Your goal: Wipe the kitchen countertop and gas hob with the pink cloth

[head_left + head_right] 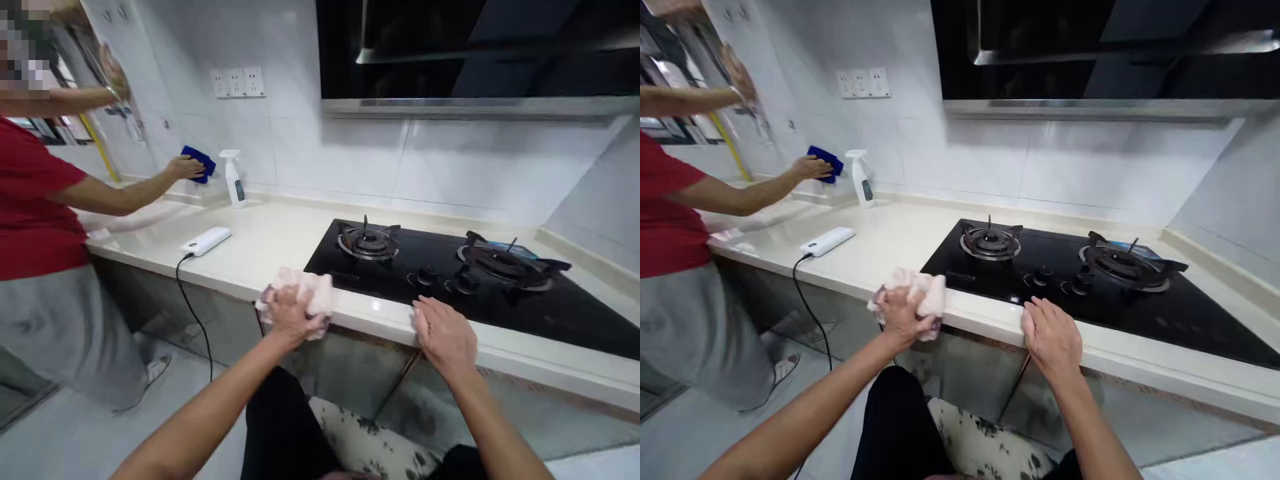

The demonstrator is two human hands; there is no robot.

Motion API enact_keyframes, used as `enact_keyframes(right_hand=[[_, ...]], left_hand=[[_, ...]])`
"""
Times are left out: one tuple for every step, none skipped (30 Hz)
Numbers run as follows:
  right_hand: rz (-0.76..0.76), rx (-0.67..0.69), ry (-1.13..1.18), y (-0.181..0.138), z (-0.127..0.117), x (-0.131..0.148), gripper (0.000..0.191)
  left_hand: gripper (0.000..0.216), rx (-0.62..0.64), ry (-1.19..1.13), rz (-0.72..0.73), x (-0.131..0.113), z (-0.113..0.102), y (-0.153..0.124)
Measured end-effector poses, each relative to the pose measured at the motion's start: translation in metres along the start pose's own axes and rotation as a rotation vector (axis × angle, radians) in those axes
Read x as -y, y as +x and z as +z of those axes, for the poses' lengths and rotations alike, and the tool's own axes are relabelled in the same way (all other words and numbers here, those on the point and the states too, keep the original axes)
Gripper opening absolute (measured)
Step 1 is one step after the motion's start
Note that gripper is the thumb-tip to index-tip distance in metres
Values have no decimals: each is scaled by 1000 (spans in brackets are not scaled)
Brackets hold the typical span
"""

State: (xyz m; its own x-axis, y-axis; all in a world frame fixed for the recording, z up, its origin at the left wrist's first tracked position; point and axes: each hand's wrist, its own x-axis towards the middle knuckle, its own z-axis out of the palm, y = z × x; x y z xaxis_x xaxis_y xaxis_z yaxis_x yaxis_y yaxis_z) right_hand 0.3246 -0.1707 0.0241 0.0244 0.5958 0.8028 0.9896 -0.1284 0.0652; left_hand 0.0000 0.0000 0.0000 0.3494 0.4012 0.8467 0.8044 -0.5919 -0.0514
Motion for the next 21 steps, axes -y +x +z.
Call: enact_keyframes(right_hand=[[1, 11, 4, 0, 1, 0, 40], [9, 21, 19, 0, 2, 1, 40], [23, 30, 45, 0, 2, 0, 41], [43, 36, 82, 0, 1, 0, 41], [67, 47, 131, 1, -1, -1, 42], [98, 56, 193, 3, -4, -2, 43], [139, 46, 268, 5, -9, -2, 43], [191, 10, 353, 7, -14, 0, 43], [242, -48, 436, 9, -21, 2, 43], [279, -116, 505, 10, -28, 6, 41], [292, -180, 552, 12, -34, 12, 39], [280, -221, 575, 12, -39, 20, 36], [248, -224, 575, 13, -42, 28, 34], [203, -187, 556, 12, -43, 36, 33], [158, -126, 522, 12, -41, 43, 33], [120, -55, 472, 11, -38, 50, 35], [91, 18, 409, 11, -34, 55, 37], [67, 83, 339, 10, -30, 59, 38], [50, 133, 267, 10, -26, 63, 40], [37, 169, 201, 10, -22, 66, 42], [28, 197, 146, 11, -20, 70, 46]], left_hand=[[56, 10, -40, 30, -26, 5, -1], [56, 20, -76, 60, -51, 9, -1], [58, 34, -107, 88, -75, 13, -1], [57, 28, -141, 126, -99, 15, -1], [57, 25, -169, 167, -121, 15, 1], [57, 22, -190, 205, -140, 15, 3], [57, 27, -206, 233, -158, 13, 5], [57, 43, -218, 251, -172, 10, 9], [57, 67, -231, 256, -183, 6, 12], [57, 100, -244, 251, -192, 2, 15], [58, 136, -261, 242, -196, -2, 18], [59, 173, -279, 236, -197, -6, 20], [58, 200, -303, 234, -195, -11, 22], [56, 220, -337, 244, -190, -15, 23], [51, 232, -382, 262, -182, -19, 24], [46, 236, -438, 287, -171, -24, 25], [42, 234, -499, 319, -158, -28, 26], [39, 229, -559, 347, -143, -32, 28], [35, 220, -613, 364, -127, -37, 32], [32, 212, -655, 356, -110, -40, 36], [28, 203, -686, 320, -92, -44, 43]])
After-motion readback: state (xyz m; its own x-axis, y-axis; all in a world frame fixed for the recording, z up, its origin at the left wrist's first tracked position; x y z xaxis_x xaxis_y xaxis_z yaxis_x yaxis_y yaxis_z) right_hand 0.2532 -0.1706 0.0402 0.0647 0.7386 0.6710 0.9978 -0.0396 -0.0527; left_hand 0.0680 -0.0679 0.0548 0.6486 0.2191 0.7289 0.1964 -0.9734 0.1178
